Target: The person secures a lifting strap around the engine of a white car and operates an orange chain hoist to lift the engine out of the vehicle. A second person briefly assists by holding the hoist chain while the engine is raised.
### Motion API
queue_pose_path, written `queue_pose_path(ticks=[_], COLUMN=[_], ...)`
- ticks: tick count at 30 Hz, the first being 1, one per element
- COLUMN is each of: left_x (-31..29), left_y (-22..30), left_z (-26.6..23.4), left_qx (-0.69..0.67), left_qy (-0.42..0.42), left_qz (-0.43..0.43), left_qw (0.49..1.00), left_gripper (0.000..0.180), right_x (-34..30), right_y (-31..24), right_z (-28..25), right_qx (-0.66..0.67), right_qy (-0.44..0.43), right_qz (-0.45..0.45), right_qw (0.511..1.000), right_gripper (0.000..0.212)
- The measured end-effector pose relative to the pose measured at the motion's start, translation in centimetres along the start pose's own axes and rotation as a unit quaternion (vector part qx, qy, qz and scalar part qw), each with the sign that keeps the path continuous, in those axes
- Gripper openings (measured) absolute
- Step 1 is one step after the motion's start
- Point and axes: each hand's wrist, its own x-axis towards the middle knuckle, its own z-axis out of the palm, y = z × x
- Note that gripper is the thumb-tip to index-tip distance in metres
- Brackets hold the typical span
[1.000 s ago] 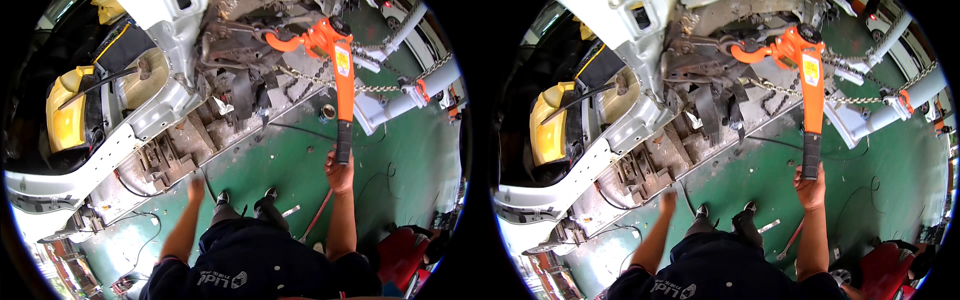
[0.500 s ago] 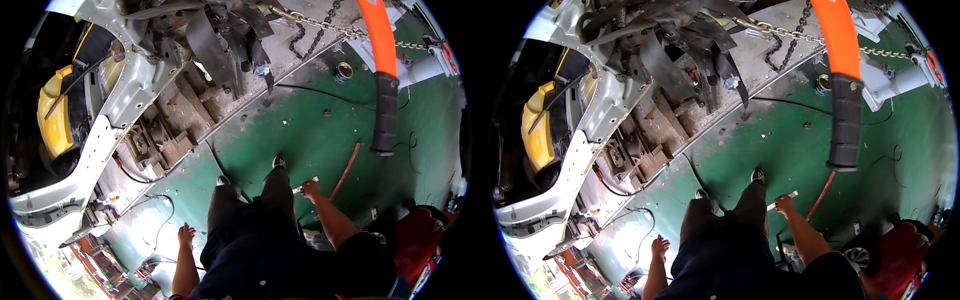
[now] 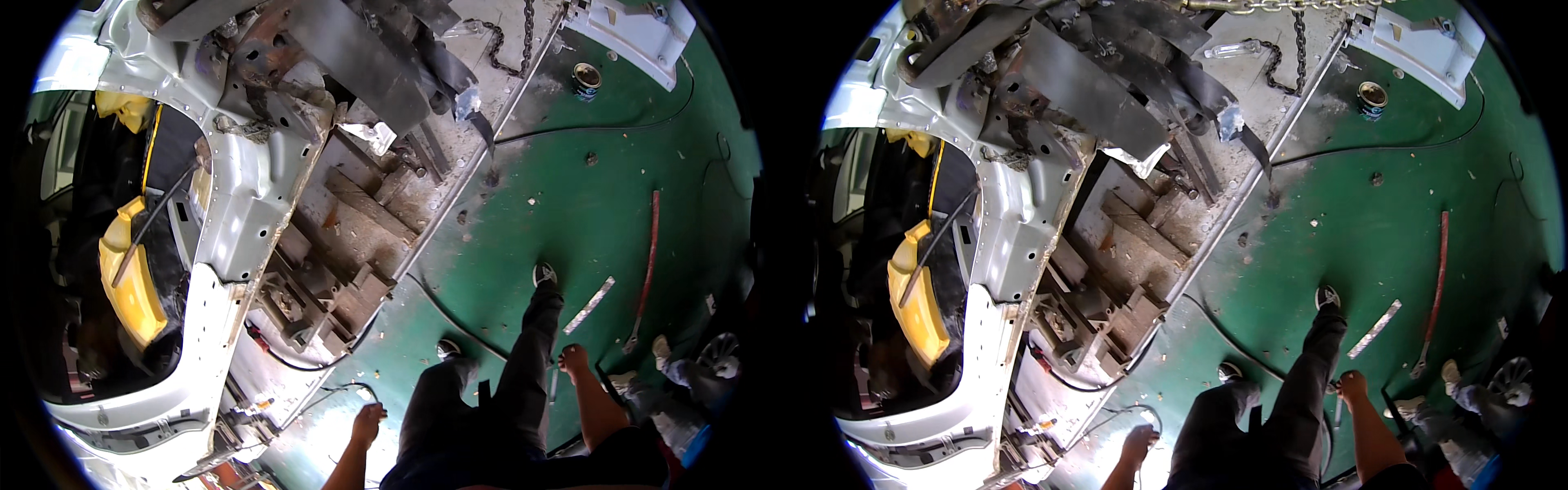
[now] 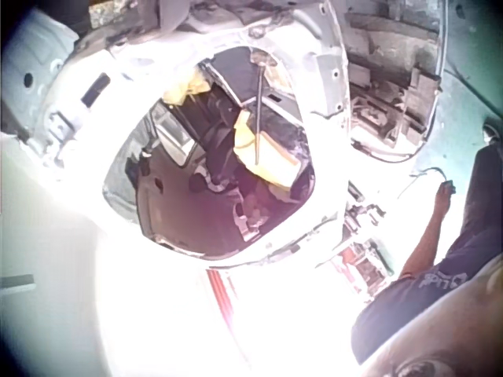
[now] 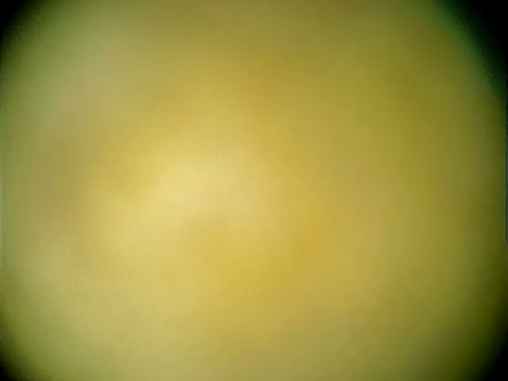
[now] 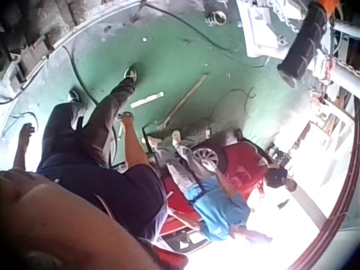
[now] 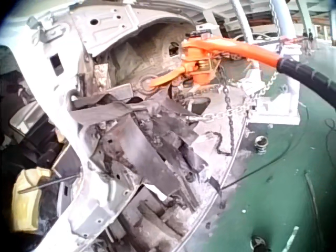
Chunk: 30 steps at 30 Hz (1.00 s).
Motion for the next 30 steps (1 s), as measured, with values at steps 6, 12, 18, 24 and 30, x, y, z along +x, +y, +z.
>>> queue_pose_path(ticks=[6,12,18,24,30], left_x=[1.2,2.0,-0.8,1.1,3.8], left_y=[-4.6,3.8,18.8,29.6,31.7], left_z=[-3.9,-11.3,-28.9,-38.9,-37.0], left_qx=[0.041,-0.02,-0.093,0.096,0.211], left_qy=[0.043,0.214,0.414,0.493,0.558], left_qz=[-0.063,0.187,0.412,0.58,0.428], left_qw=[0.996,0.959,0.807,0.641,0.679], left_gripper=[0.04,0.031,0.018,0.011,0.018], right_x=[0.0,-3.8,-26.9,-53.6,-59.0], right_y=[8.7,3.1,-22.0,-41.6,-45.7], right_z=[4.3,5.5,22.9,42.2,60.9], right_qx=[-0.129,-0.451,-0.34,-0.179,-0.336], right_qy=[0.028,0.22,0.042,-0.037,-0.191], right_qz=[0.012,-0.159,-0.516,-0.73,-0.781], right_qw=[0.991,0.85,0.785,0.659,0.49], right_gripper=[0.007,0.025,0.06,0.051,0.02])
